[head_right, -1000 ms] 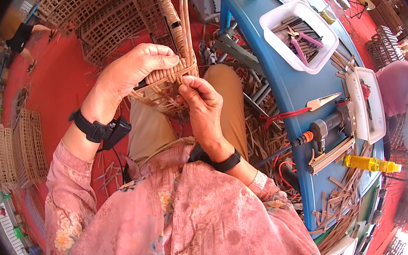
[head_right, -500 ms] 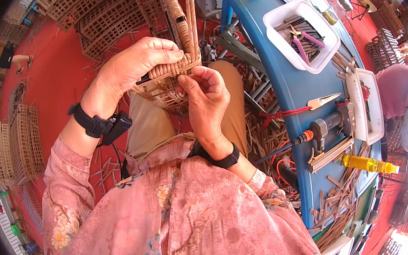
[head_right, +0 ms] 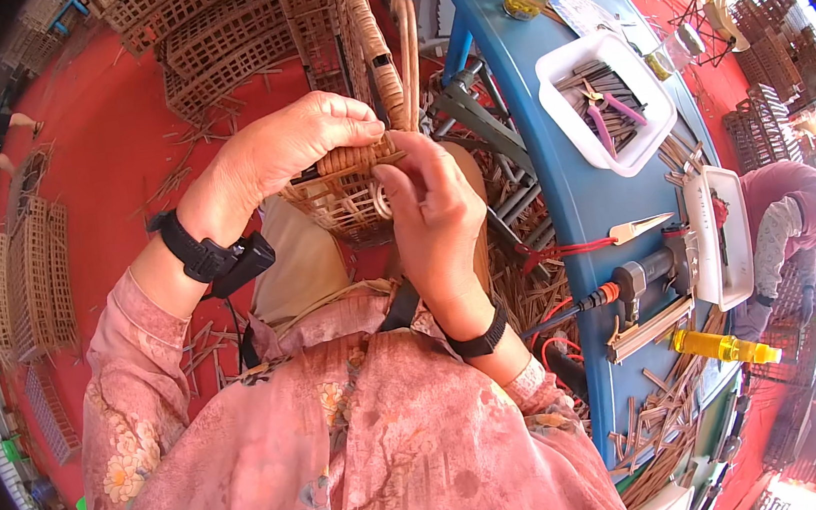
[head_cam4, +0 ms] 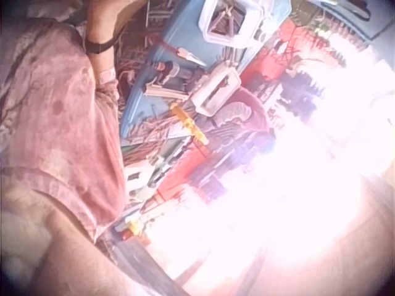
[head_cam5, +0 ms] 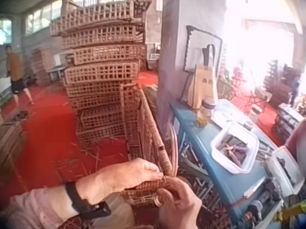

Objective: The recorder is weaving bamboo or rattan strips into a furniture frame and using a staple gun and scissors for assembly.

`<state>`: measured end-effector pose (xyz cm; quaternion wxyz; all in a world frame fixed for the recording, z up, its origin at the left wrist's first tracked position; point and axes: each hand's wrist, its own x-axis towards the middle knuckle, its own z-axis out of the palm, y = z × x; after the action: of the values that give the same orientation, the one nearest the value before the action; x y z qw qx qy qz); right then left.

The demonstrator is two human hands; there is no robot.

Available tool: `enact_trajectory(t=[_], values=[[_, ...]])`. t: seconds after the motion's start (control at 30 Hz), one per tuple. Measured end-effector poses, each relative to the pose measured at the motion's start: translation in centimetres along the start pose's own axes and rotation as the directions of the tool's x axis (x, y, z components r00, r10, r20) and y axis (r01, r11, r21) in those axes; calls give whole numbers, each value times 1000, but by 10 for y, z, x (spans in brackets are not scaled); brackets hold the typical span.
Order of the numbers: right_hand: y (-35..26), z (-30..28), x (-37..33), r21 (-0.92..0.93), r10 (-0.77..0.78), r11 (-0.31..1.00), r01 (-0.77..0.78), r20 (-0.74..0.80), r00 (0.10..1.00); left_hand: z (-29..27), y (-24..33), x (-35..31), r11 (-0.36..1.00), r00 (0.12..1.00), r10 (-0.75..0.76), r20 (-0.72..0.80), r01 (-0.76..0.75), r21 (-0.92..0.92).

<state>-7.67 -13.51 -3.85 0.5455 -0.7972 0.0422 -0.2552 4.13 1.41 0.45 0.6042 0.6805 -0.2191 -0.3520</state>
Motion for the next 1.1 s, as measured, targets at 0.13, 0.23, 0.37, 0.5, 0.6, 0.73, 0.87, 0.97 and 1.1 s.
enact_trajectory(t=[0.13,0.23,0.37,0.5,0.6,0.73,0.87,0.97,1.1], values=[[-8,-7,12,-216,-224,950,225,30,974,-3,2,0,1000,999,15,41,-15,-2],[-9,-10,15,-125,-201,971,202,21,979,0,0,1,999,1000,9,18,-10,43],[9,-17,21,25,-304,951,308,-101,947,4,-1,0,999,999,21,-31,-20,35],[-14,-68,36,445,-95,864,236,-316,944,5,3,1,998,1000,-15,-10,16,66],[-38,-73,50,371,-257,836,405,-388,885,1,6,-1,999,999,-23,22,22,28],[-58,-87,64,425,-487,708,563,-284,826,5,6,-3,994,999,23,-26,-20,108],[-80,-112,82,459,-432,702,544,-332,838,5,4,-2,973,992,121,-21,-114,199],[-25,-74,110,352,-257,874,335,-250,933,4,5,-3,964,995,98,-19,-90,250],[-9,-33,99,459,117,866,-198,198,973,5,3,1,990,1000,-2,-25,6,143]])
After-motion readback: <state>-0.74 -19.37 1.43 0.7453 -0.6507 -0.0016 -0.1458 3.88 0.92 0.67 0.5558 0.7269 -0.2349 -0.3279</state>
